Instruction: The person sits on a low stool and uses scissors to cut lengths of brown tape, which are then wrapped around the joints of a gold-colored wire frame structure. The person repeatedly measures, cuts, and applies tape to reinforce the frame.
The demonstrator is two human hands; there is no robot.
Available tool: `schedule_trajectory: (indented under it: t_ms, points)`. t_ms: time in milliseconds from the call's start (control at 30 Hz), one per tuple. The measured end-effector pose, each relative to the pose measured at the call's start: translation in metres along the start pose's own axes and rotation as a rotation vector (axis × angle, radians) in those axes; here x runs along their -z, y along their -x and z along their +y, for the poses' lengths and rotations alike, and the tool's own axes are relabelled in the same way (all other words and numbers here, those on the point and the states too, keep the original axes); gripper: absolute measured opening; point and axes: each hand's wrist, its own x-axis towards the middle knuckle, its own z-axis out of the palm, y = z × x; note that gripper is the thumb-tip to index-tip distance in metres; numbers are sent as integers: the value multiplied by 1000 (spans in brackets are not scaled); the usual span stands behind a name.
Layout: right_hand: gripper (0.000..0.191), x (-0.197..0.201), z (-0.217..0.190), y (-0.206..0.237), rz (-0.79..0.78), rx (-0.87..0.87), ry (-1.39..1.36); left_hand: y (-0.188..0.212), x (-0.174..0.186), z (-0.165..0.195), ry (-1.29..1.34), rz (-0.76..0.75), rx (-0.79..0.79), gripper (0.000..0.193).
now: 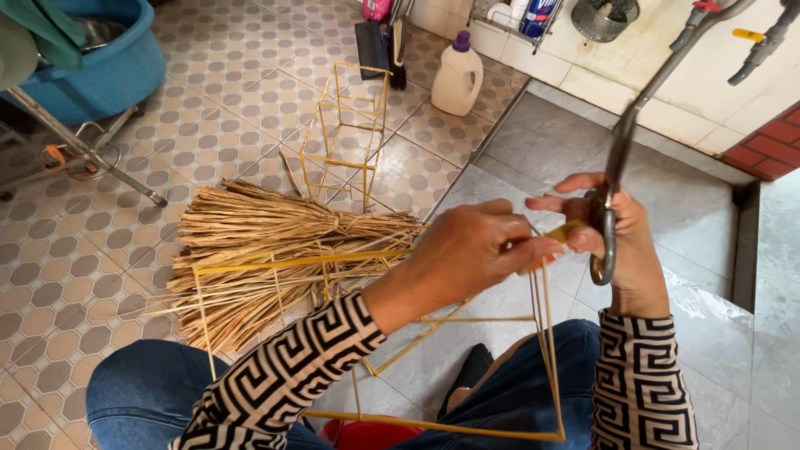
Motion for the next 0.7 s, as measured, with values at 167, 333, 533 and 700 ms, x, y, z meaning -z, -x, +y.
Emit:
schedule_trajectory:
  t_ms: [167,333,533,700]
  points:
    - [77,-25,-35,-3,-69,-87,61,9,36,31,44,132,-73,28]
    - [82,-56,-71,5,-63,33,7,28,63,48,83,196,-233,31]
    - [50,-110,-96,42,-52,-121,54,66,114,29,93,78,-307,32]
    - [52,-166,-65,66,-81,-335,99,137,130,12,238,26,-68,15]
